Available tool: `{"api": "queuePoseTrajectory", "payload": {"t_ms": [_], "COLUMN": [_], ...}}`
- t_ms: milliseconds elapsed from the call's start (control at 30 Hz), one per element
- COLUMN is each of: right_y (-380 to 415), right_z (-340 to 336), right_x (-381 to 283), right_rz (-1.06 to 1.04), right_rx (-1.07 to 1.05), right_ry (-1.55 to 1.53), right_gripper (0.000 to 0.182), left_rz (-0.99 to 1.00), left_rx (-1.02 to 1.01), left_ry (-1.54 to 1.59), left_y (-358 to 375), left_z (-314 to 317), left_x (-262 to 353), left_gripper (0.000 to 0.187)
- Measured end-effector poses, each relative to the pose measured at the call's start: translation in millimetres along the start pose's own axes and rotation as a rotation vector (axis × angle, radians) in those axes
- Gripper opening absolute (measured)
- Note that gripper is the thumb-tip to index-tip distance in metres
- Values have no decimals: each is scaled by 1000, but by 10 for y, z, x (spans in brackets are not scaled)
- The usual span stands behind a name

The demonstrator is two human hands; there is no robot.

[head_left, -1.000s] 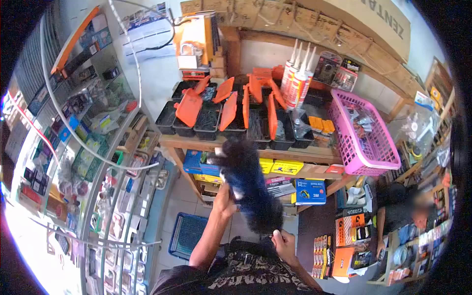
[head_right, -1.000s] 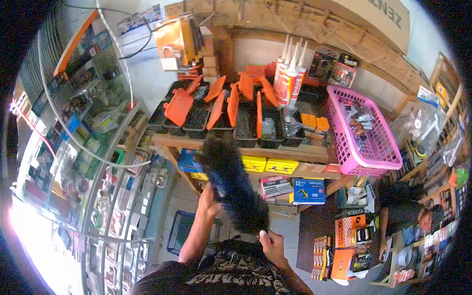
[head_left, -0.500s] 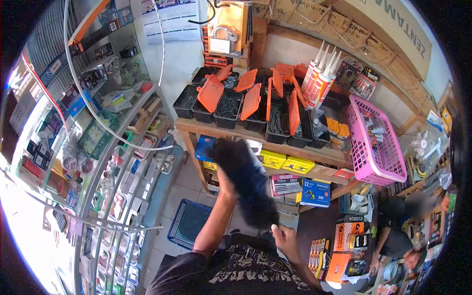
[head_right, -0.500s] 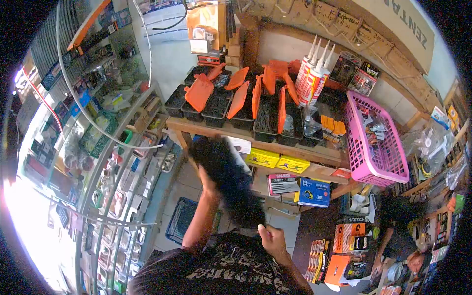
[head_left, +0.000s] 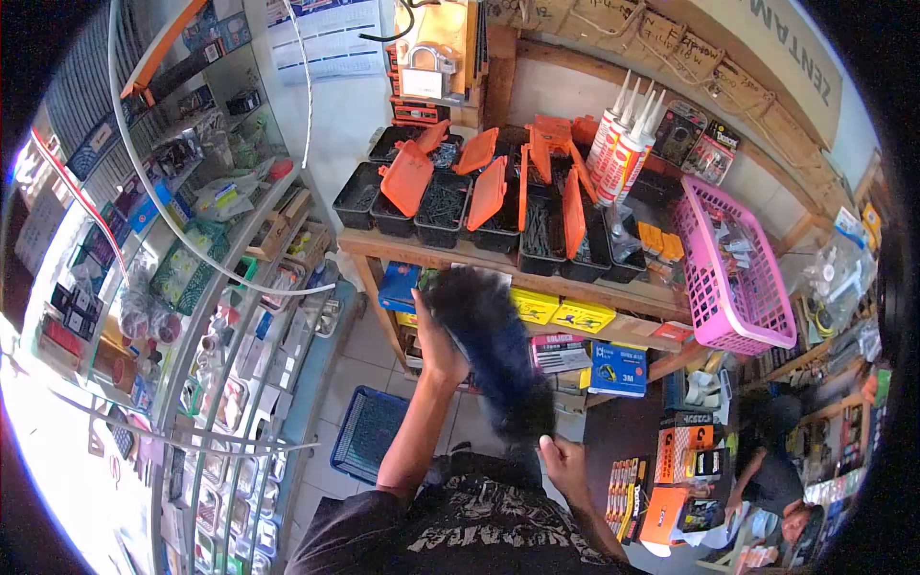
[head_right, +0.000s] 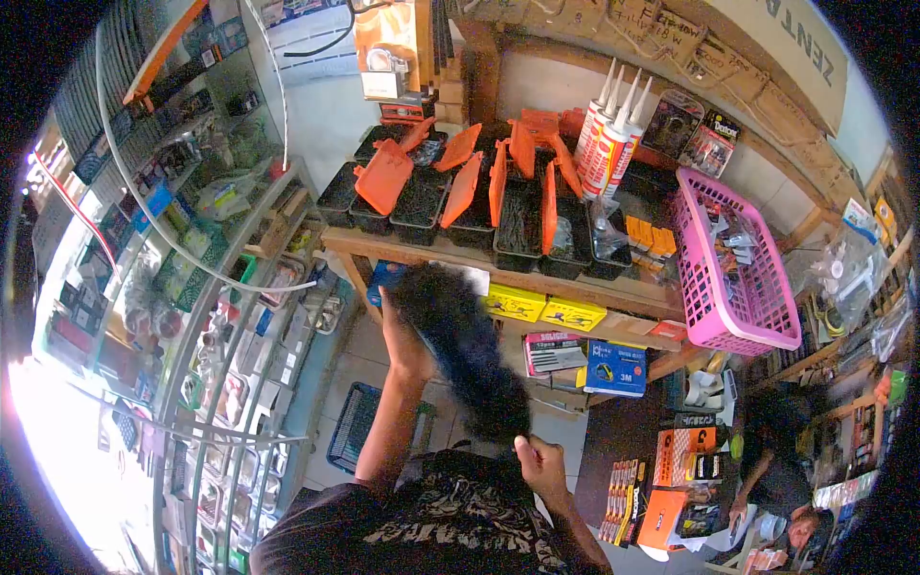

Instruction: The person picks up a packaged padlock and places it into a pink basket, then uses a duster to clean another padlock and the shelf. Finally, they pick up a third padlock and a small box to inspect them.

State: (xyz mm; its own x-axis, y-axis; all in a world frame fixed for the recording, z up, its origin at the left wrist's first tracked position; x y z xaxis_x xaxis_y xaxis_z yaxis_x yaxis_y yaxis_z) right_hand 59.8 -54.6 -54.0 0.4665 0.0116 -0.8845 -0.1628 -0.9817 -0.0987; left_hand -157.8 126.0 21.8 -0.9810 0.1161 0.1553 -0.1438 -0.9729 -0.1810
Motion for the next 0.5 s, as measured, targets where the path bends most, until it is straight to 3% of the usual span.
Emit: {"api": "queuePoseTrajectory", "payload": {"t_ms": [33,67,167,200,267,367,433,500], "right_y": [-2,-10,-16,-15,16,-44,-64,-84], "right_z": [4,-20,-20,-7,21,16,3,4], "right_x": [-4,4,6,25,69,-17,114,146], "right_rz": [0,26,93,134,53,-34,233,179], "right_rx": [2,34,71,80,29,20,89,72], "right_ry": [-2,-45,-119,-153,-87,-12,-260,-245], "right_gripper": [42,43,43,43,43,42,42,43], "left_rz": [-32,-32,55,43,26,-317,55,64], "left_rx": [-142,-144,303,323,210,125,323,432], "left_ry": [117,117,-275,-266,-193,1070,-240,-331], "left_y": [12,2,17,56,-48,39,19,49], "left_z": [143,177,143,271,-342,182,89,-46], "left_x": [-1,-2,64,52,11,-117,85,103], "left_gripper": [68,68,65,65,65,68,65,65]}}
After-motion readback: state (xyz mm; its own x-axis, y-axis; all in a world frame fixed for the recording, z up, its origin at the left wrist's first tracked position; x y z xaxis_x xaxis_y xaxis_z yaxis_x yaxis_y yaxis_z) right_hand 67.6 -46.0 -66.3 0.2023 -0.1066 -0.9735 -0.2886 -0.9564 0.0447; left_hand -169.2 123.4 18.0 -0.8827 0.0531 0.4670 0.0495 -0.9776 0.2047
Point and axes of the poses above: each hand's wrist, its own y-axis away from the middle knuckle, its own z-axis out of the palm, x = y × z, the point moved 8 cm from there along -y, towards the middle knuckle, and after that the axes turned 9 degrees about x, right-handed, at the moved point
